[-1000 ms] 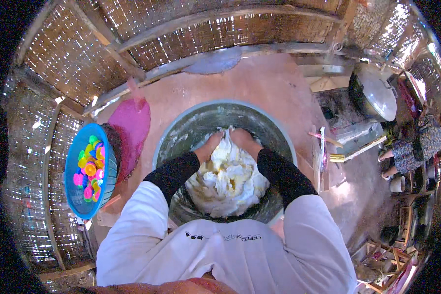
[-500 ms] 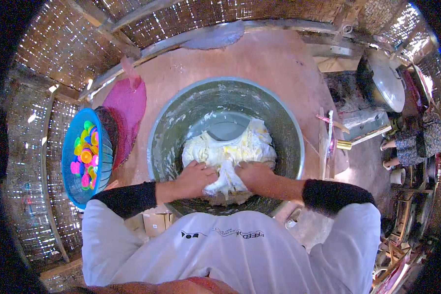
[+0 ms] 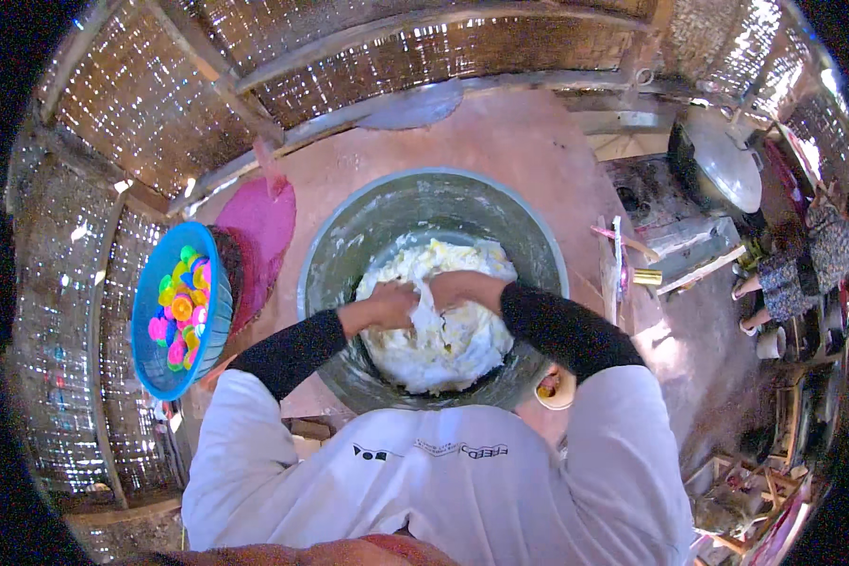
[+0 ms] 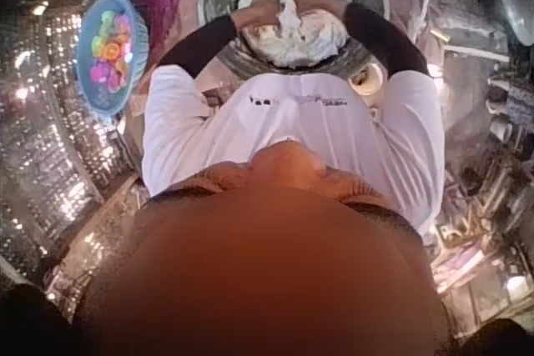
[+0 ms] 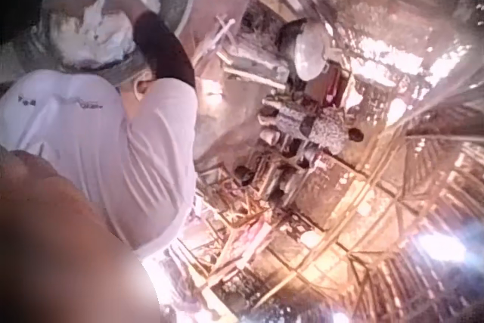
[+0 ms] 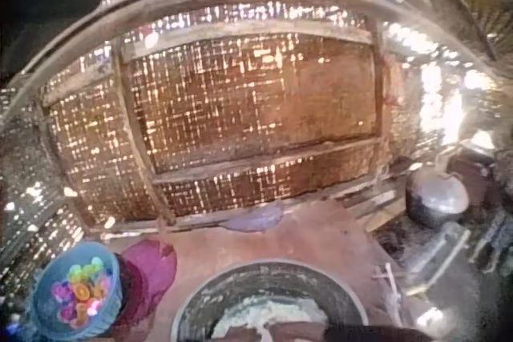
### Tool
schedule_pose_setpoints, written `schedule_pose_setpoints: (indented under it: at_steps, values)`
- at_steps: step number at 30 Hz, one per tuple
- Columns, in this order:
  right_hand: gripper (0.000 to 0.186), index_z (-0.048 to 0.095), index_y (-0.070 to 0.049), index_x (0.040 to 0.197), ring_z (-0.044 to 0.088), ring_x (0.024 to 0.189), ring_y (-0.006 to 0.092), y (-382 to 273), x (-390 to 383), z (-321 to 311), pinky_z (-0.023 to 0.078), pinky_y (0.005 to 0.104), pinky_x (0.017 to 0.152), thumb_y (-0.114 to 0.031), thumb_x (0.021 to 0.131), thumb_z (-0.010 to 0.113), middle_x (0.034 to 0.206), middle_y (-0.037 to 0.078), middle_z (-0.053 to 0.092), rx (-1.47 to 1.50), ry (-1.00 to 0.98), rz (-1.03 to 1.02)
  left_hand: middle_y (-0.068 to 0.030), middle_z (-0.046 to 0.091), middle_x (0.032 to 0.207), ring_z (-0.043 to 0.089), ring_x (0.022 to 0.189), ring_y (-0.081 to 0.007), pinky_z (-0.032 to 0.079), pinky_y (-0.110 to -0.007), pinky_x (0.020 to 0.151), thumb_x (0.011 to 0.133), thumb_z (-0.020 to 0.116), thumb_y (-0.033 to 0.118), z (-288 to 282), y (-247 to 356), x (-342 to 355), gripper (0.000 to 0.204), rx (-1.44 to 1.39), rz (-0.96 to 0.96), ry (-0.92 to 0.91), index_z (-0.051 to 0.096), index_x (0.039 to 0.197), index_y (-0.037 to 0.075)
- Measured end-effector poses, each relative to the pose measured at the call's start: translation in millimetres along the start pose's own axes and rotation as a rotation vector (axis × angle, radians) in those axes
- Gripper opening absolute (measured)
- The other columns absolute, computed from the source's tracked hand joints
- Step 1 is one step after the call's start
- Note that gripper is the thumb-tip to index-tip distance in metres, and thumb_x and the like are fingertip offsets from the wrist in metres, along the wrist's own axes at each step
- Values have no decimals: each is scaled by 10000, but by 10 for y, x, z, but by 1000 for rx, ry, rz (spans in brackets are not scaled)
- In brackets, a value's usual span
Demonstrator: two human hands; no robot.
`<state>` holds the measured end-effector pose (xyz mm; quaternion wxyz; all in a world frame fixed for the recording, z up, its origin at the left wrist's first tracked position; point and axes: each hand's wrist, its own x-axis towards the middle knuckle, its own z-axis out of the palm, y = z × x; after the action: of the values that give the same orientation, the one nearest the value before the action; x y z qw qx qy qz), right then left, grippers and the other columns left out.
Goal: The person kneads a large mass of dough in a green basin using both hands. They repeatedly fold, press, and turn the dough to develop its texture. The person works continuously on the same batch of dough throughout the clip.
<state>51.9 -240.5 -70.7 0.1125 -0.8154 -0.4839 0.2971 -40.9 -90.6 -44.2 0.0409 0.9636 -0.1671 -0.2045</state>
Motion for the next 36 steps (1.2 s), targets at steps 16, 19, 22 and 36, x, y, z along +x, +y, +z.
schedule_pose_setpoints:
  at_steps: [16,19,22,36]
  values:
    - [488,461,40,1124,543,855,430,432,-322,-78,427,450,820,-360,847,419,879,304,561,316,472,662,-207,595,918,573,880,-331,419,-400,768,817,480,381,142,-927,905,411,-847,-326,158,580,970,13]
    - [518,477,38,1107,555,877,417,406,-273,-186,433,438,822,-391,820,440,872,298,571,196,333,603,-229,566,1007,540,947,-337,387,-390,831,836,394,475,535,-784,1217,553,-932,-267,165,552,1025,-21]
    - [529,543,36,1016,537,929,403,471,-9,-137,422,433,836,-436,811,418,942,277,558,282,431,665,-205,517,1128,463,1073,-351,343,-377,902,832,345,530,1060,-911,1719,607,-1090,-337,121,522,1112,21]
    - [615,475,-37,1149,529,990,348,-277,-552,-392,419,423,845,-495,738,487,1071,202,545,291,234,319,-63,518,1073,507,937,-167,416,-310,797,843,476,366,-64,-394,329,419,-1319,51,-207,498,1123,55]
